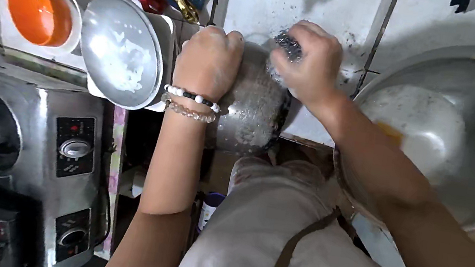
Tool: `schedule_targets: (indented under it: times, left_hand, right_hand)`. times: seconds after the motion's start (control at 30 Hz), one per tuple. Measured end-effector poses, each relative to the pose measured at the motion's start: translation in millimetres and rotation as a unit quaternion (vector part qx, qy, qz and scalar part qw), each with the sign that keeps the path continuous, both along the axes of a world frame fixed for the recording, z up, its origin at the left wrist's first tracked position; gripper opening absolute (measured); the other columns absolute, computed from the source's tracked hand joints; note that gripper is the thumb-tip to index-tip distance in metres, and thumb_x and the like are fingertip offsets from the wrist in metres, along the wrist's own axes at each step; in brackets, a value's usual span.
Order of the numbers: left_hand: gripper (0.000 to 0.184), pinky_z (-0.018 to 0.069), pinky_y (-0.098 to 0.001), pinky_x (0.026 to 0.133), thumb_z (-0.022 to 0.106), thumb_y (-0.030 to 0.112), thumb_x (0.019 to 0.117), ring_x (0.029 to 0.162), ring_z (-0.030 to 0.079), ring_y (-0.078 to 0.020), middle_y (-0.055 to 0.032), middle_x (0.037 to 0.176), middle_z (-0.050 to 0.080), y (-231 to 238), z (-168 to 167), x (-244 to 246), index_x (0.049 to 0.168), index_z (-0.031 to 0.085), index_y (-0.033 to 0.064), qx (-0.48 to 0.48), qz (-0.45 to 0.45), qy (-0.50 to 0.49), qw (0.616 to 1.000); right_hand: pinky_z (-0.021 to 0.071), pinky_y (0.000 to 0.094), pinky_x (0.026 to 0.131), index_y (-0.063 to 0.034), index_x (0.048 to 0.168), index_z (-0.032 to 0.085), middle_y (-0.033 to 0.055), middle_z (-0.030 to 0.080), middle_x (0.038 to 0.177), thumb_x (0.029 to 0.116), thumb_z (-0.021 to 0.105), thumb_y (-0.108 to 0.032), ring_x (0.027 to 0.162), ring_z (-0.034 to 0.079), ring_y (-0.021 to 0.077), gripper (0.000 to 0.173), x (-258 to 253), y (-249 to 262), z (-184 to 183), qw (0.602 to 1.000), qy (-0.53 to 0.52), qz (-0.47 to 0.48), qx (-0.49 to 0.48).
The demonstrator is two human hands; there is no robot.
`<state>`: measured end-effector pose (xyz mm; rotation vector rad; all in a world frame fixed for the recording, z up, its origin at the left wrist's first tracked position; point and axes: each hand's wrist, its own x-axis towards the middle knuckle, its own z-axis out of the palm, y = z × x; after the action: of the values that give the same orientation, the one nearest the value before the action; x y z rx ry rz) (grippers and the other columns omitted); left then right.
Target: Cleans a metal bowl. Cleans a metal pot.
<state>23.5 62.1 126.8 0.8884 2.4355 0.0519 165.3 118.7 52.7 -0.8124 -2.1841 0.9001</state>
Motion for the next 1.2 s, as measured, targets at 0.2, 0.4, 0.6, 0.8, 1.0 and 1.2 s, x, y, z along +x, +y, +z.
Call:
schedule_targets:
  times: [0.2, 0.4, 0.6, 0.8, 1.0, 1.2]
  left_hand:
    - [0.047, 0.045, -0.0655, 0.074, 0.035, 0.036, 0.1071, 0.097, 0.064, -0.043, -0.0249, 0.098, 0.065, 7, 1, -1, 0.093, 0.061, -0.0005, -0.015, -0.009, 0.0, 1.0]
    - [0.048, 0.0442, -0.0665, 0.074, 0.035, 0.035, 0.1066, 0.097, 0.063, -0.0448, -0.026, 0.097, 0.065, 7, 0, -2, 0.09, 0.061, -0.0017, 0.004, -0.007, 0.017, 1.0]
    - [0.049, 0.0444, -0.0682, 0.077, 0.034, 0.035, 0.1044, 0.103, 0.064, -0.0465, -0.0276, 0.102, 0.066, 5, -2, 0, 0.092, 0.063, -0.003, -0.005, -0.002, 0.036, 0.999]
    - [0.047, 0.0439, -0.0656, 0.072, 0.035, 0.037, 0.1045, 0.095, 0.064, -0.0436, -0.0242, 0.094, 0.064, 2, -1, 0, 0.089, 0.06, 0.0003, 0.002, -0.011, 0.024, 1.0]
    - [0.047, 0.0435, -0.0666, 0.072, 0.035, 0.037, 0.1039, 0.095, 0.063, -0.0441, -0.0246, 0.095, 0.064, 3, -1, -1, 0.089, 0.06, -0.0002, 0.004, -0.01, 0.034, 0.999]
    - [0.048, 0.0435, -0.0667, 0.074, 0.036, 0.038, 0.1046, 0.098, 0.063, -0.0447, -0.0253, 0.097, 0.064, 2, -4, -4, 0.09, 0.061, -0.0008, 0.009, -0.013, 0.032, 0.999]
  right_hand:
    - [0.0407, 0.0332, 0.048, -0.0056, 0.068, 0.067, 0.0071, 0.06, 0.063, 0.0866, 0.069, -0.022, 0.053, 0.057, 0.0194, 0.025, 8, -64, -7, 0.967, 0.157, 0.117, 0.162]
    - [0.0495, 0.0386, 0.054, -0.0014, 0.071, 0.068, 0.0125, 0.065, 0.072, 0.0795, 0.072, -0.021, 0.065, 0.064, 0.0238, 0.022, 5, -38, 3, 0.991, 0.093, 0.045, 0.088]
    - [0.0539, 0.0488, 0.066, 0.0043, 0.088, 0.073, 0.0191, 0.073, 0.088, 0.0907, 0.067, -0.019, 0.08, 0.072, 0.0305, 0.024, -2, 5, 5, 0.998, -0.007, 0.06, -0.016]
    - [0.0397, 0.0339, 0.046, -0.0052, 0.068, 0.066, 0.0075, 0.06, 0.064, 0.0808, 0.072, -0.023, 0.053, 0.056, 0.0199, 0.023, 14, -59, -2, 0.975, 0.128, 0.125, 0.129]
    - [0.0513, 0.0432, 0.061, 0.002, 0.081, 0.07, 0.0159, 0.068, 0.081, 0.085, 0.07, -0.019, 0.074, 0.067, 0.0263, 0.021, 7, -10, -1, 0.999, 0.045, 0.025, 0.006]
    - [0.0512, 0.04, 0.057, 0.0032, 0.081, 0.071, 0.0157, 0.069, 0.077, 0.0888, 0.069, -0.017, 0.068, 0.067, 0.0248, 0.022, 11, -21, -6, 0.996, 0.069, 0.06, 0.008]
